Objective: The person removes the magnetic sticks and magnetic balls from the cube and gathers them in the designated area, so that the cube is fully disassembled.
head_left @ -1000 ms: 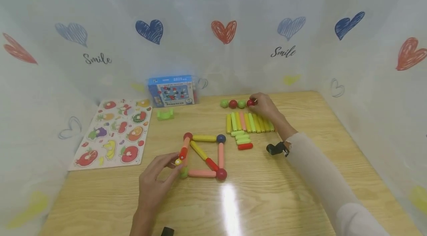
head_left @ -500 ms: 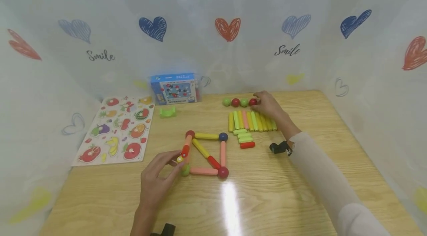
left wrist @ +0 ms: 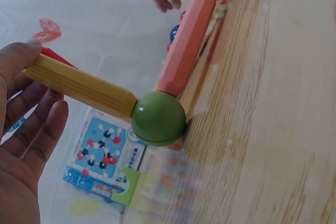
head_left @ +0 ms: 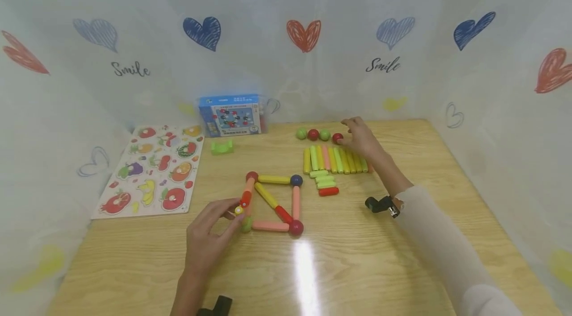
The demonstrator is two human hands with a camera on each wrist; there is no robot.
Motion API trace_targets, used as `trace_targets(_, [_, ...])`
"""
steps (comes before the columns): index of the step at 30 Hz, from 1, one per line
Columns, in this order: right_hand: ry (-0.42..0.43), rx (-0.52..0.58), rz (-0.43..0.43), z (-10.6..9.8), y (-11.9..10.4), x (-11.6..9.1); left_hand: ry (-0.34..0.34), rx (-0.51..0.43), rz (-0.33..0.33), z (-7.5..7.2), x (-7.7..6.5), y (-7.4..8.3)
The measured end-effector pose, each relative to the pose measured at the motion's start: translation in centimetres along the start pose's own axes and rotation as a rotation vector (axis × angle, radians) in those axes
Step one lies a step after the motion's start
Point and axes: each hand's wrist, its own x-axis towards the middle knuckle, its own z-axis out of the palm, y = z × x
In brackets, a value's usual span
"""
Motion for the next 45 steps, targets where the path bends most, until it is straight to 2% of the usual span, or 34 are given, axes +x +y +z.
trace_targets(2, [0.010,-0.010,-0.016,0.2,-0.2,-0.2,0.003,-0.007,0.005,-0.1,0.0,0.0])
trace_targets(5, [0.023,-0.018,-0.048,0.4,-1.0,-1.0,0.014,-0.008,0.020,-0.2,0.4,1.1])
trace_targets(8, [0.060,0.019,-0.133,0.9,-3.0,-2.4,0.013,-0.005,0.012,-0.2,0.5,1.6])
trace_targets(10, [0.091,0.082,-0.232,1.5,-4.9,-3.8,0.006,0.000,-0.006,-0.2,0.4,1.3])
trace_targets(13, [0.127,0.189,-0.439,3.0,-8.3,-6.2,-0.010,0.008,-0.045,-0.2,0.0,0.2])
trace_targets(16, [0.133,0.266,-0.651,5.0,-12.1,-8.6,-0.024,0.013,-0.091,-0.4,-0.1,0.1])
trace_targets(20, [0.162,0.183,-0.873,8.1,-16.7,-10.7,-0.015,0.015,-0.099,-0.7,0.0,0.2])
trace_targets(24, [0.229,0.049,-0.970,10.2,-19.4,-11.3,-0.004,0.011,-0.069,-0.6,0.0,0.0])
trace_targets(27, [0.248,0.052,-0.960,10.9,-19.9,-11.5,-0.013,0.003,-0.085,-0.5,0.0,-0.1])
trace_targets(31, [0.177,0.177,-0.892,11.3,-19.5,-11.8,-0.017,0.010,-0.114,-0.4,-0.1,-0.1])
trace_targets(34, [0.159,0.261,-0.831,11.1,-18.8,-12.0,-0.017,0.017,-0.112,-0.3,-0.1,-0.1])
trace_targets(37, [0.207,0.300,-0.764,9.9,-18.0,-12.4,-0.025,0.020,-0.112,-0.3,0.0,0.0])
trace_targets(40, [0.223,0.341,-0.680,8.0,-16.6,-13.0,-0.029,0.029,-0.121,-0.4,0.0,0.2])
trace_targets(43, [0.203,0.362,-0.564,6.1,-14.1,-13.9,-0.030,0.042,-0.125,-0.5,0.1,0.3])
trace_targets(45, [0.193,0.325,-0.479,5.3,-11.9,-14.5,-0.027,0.043,-0.116,-0.5,0.1,0.4])
